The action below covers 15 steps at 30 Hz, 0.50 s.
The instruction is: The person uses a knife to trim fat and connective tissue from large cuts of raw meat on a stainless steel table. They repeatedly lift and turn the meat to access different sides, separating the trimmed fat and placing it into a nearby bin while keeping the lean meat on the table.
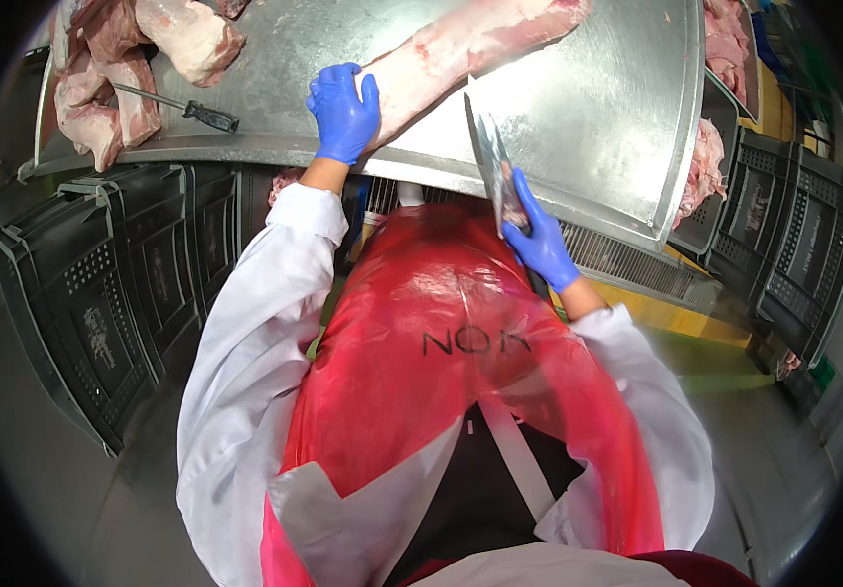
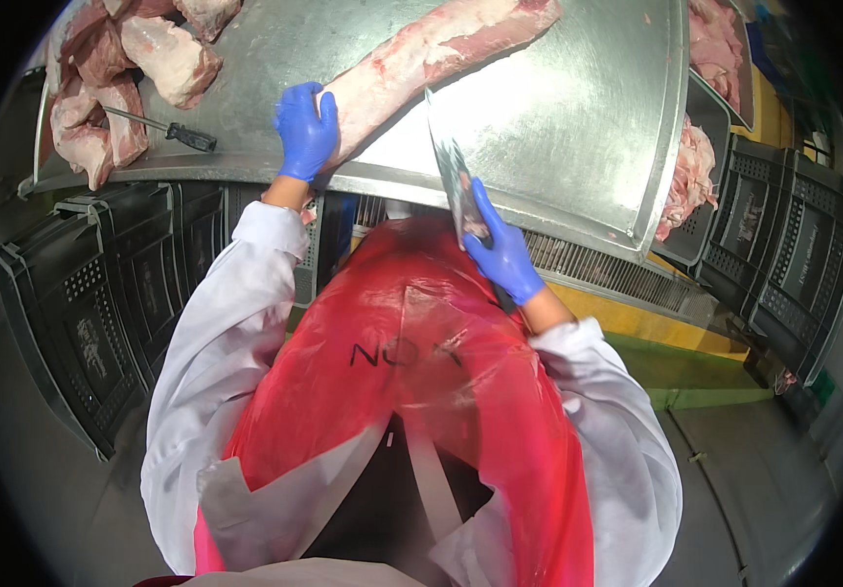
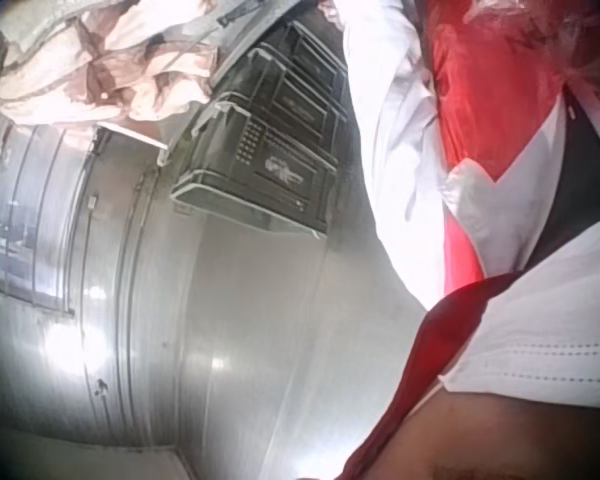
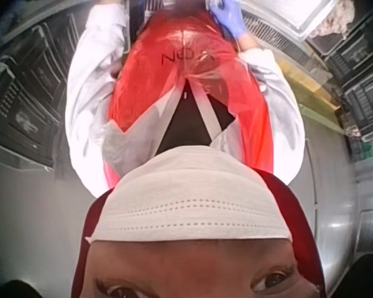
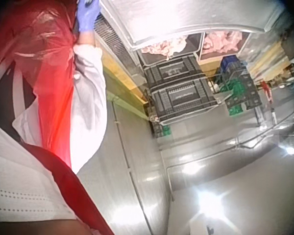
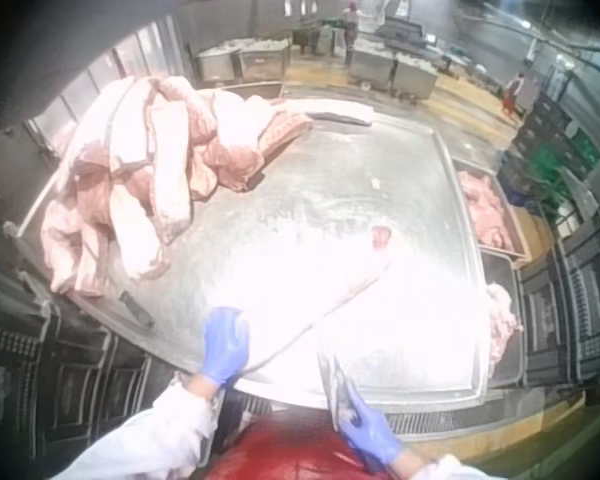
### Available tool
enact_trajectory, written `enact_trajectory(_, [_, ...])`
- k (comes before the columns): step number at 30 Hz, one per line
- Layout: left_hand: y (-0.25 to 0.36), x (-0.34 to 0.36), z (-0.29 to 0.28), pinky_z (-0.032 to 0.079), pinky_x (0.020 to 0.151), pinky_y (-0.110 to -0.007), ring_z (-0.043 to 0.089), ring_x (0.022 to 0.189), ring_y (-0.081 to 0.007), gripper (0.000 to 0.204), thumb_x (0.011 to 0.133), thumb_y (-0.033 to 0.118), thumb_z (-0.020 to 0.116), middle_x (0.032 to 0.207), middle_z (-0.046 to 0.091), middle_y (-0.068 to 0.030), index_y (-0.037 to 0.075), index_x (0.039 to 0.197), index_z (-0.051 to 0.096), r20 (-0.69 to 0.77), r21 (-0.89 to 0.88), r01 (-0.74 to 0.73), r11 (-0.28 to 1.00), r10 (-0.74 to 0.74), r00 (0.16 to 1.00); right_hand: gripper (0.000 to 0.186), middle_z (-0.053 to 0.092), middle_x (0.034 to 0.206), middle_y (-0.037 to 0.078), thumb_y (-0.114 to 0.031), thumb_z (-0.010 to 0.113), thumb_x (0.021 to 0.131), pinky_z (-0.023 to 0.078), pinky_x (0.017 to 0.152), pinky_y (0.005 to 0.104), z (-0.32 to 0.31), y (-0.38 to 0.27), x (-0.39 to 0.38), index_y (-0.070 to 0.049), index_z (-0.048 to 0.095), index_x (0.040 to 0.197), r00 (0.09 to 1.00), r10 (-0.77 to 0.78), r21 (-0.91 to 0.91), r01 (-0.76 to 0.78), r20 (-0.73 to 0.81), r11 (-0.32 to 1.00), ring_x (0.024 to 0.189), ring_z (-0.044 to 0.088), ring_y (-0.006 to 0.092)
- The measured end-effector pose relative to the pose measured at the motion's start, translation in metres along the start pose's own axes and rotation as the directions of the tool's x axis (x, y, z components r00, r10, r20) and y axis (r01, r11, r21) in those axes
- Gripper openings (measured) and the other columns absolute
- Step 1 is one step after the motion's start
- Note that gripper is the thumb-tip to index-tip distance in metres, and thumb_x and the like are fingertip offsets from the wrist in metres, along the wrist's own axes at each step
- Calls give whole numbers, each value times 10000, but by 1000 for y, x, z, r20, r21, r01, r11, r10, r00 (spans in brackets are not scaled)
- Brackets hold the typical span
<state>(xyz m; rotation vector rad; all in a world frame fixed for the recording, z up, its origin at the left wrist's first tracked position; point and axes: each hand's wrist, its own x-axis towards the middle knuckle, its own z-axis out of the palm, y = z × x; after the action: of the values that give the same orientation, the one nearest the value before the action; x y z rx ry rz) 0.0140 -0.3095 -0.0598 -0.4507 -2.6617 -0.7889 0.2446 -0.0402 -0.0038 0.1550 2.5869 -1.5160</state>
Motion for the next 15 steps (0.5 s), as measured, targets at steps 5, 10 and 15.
enact_trajectory(5, [123,52,26,466,865,-486,584,981,-372,435,832,397,722,998,615,-177,32,1045,620,131,-43,-208,977,212,968,832,612,1308,165,-45,588,897,543,858,305,-87,30,45,-150,184,1617,978,-13,68,28,-209,997,951,656,212])
enact_trajectory(10, [131,98,58,551,777,-489,694,864,-433,336,866,311,607,903,704,-272,-6,943,686,333,121,120,985,-154,930,832,686,910,96,-94,592,912,552,612,297,-91,20,141,-216,171,1619,984,87,329,-32,-156,944,645,629,131])
enact_trajectory(15, [130,99,56,549,814,-481,688,875,-431,410,852,382,639,898,695,-287,-20,928,672,303,117,224,968,-250,920,860,666,793,104,-134,599,900,552,570,305,-51,12,212,-262,146,1619,994,67,361,-33,-83,932,606,634,150])
